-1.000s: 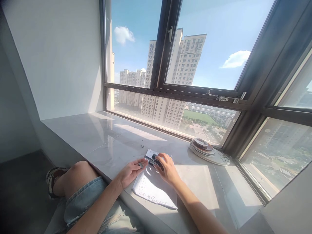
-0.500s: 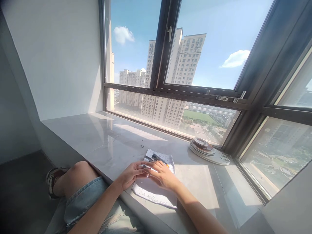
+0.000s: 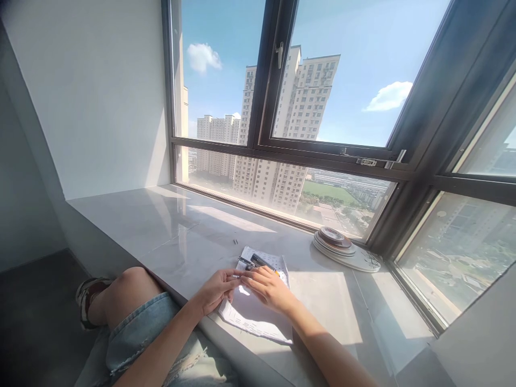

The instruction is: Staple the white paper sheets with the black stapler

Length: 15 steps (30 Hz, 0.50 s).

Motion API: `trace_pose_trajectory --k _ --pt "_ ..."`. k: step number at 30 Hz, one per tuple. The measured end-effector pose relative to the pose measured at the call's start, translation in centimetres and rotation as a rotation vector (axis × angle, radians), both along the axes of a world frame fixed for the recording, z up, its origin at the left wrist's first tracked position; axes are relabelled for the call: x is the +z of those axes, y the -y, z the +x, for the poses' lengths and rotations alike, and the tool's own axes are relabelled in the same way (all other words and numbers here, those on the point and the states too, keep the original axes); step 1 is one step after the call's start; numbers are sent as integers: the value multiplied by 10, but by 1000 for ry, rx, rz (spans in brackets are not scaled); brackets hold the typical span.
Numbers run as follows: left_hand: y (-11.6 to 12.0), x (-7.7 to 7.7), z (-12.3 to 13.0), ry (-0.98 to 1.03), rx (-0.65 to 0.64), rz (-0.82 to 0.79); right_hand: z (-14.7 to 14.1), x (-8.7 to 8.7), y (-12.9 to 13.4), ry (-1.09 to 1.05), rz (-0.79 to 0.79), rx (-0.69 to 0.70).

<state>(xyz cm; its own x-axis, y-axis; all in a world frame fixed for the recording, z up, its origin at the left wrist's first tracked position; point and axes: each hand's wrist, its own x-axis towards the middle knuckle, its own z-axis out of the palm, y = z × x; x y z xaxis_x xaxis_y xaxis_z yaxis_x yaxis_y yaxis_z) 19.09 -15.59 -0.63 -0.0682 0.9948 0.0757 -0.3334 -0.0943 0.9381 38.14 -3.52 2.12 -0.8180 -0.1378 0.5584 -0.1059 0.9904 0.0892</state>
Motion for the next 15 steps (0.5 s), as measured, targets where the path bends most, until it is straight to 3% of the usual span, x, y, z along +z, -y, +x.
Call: trace_pose_trajectory --k 15 --pt "0 -2 -2 -1 -20 6 0 -13 -11 -92 -39 -34"
